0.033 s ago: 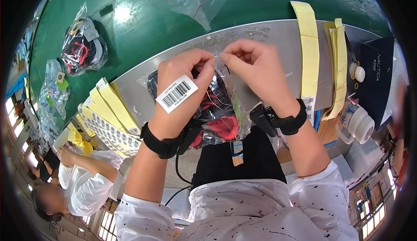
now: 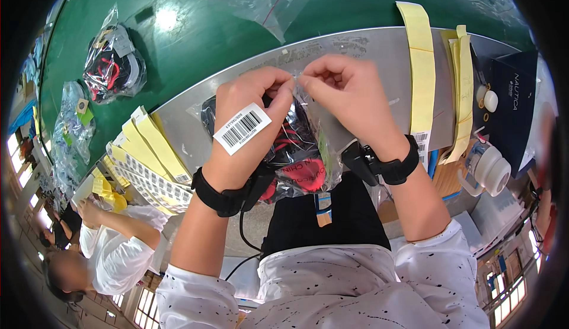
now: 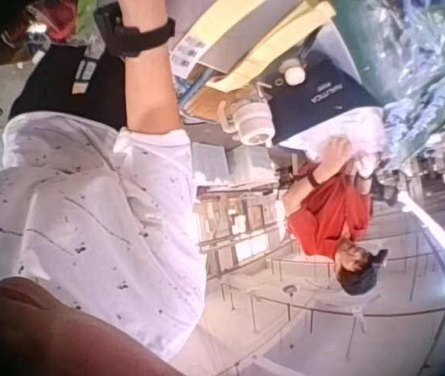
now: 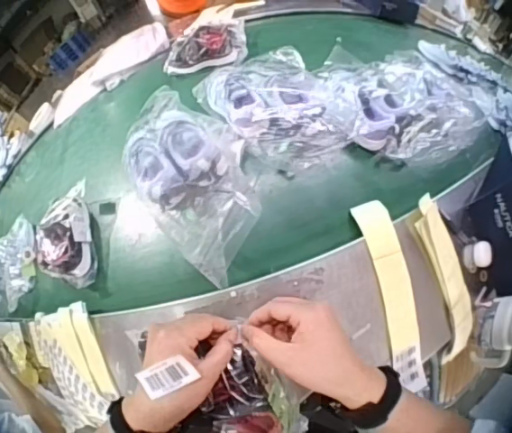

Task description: The person applies barcode stickers to plastic-wrapped packages of footwear on a green table. They peel labels from sheets, affix them to the packaging, and move the labeled items aside. The person handles both black and light blue footwear packages throughout the clip.

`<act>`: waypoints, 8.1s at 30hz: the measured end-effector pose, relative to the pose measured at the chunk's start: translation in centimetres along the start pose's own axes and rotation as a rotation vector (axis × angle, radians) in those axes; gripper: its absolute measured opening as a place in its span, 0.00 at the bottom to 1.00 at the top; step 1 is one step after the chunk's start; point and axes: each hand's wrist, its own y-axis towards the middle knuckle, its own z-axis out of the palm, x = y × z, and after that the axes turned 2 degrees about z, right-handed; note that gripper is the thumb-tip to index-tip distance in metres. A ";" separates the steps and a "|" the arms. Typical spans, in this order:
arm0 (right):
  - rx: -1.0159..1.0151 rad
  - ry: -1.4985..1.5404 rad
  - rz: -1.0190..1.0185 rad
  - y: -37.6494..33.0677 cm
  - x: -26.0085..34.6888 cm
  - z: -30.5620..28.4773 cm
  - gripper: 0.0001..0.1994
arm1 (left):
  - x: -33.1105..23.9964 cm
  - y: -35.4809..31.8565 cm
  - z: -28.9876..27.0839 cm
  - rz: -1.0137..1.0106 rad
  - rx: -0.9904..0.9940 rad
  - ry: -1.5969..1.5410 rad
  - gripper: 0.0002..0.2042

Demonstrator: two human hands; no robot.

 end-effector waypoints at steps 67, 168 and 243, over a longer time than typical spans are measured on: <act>-0.304 -0.062 -0.059 -0.9 0.1 2.4 0.03 | 0.6 0.4 1.2 0.077 -0.089 -0.005 0.05; 0.756 -0.171 0.170 -1.5 10.8 21.3 0.05 | 11.0 -13.6 -12.6 -0.082 -0.292 -0.040 0.14; 0.141 0.119 -0.103 30.0 17.0 17.0 0.07 | 13.0 8.0 -19.0 0.246 -0.336 0.741 0.19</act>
